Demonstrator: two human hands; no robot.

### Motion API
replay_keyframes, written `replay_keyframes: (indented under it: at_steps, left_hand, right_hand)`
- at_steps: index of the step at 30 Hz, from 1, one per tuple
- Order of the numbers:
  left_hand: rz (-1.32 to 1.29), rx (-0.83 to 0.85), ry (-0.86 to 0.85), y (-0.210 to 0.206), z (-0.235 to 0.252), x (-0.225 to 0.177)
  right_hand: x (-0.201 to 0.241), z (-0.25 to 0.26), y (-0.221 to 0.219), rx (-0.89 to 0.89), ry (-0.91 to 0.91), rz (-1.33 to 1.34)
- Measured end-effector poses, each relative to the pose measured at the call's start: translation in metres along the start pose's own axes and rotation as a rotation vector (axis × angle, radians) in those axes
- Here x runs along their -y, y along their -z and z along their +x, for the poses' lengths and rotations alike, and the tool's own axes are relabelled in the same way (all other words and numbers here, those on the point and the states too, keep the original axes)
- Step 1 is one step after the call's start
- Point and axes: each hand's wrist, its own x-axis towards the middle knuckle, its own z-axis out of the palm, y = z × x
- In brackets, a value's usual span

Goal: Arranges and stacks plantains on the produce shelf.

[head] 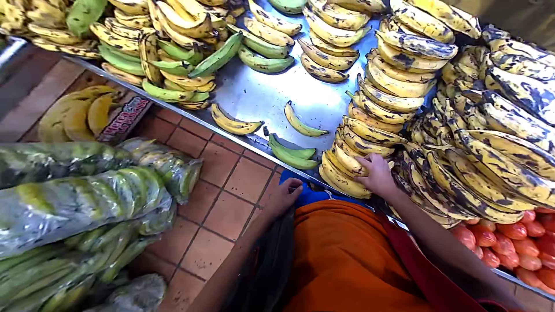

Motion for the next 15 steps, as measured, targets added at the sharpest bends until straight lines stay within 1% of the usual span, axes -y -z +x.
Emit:
replay_keyframes:
  at_steps: [2, 5, 10, 15]
  left_hand:
    - [0.013, 0.03, 0.014, 0.001, 0.001, 0.001]
    - [-0.023, 0.017, 0.021, 0.005, 0.003, 0.004]
    - [0.008, 0.032, 0.015, 0.006, 0.016, 0.014]
    - [0.097, 0.072, 0.022, 0.009, 0.029, 0.006]
  right_hand:
    - [0.001, -0.004, -0.025, -0.129, 0.02, -0.052]
    - [-0.002, -0.009, -0.043, -0.25, 0.064, -0.093]
    - [-0.001, -0.01, -0.044, -0.303, 0.096, -0.065]
    - [0.006, -0.004, -0.049, -0.3, 0.062, -0.059]
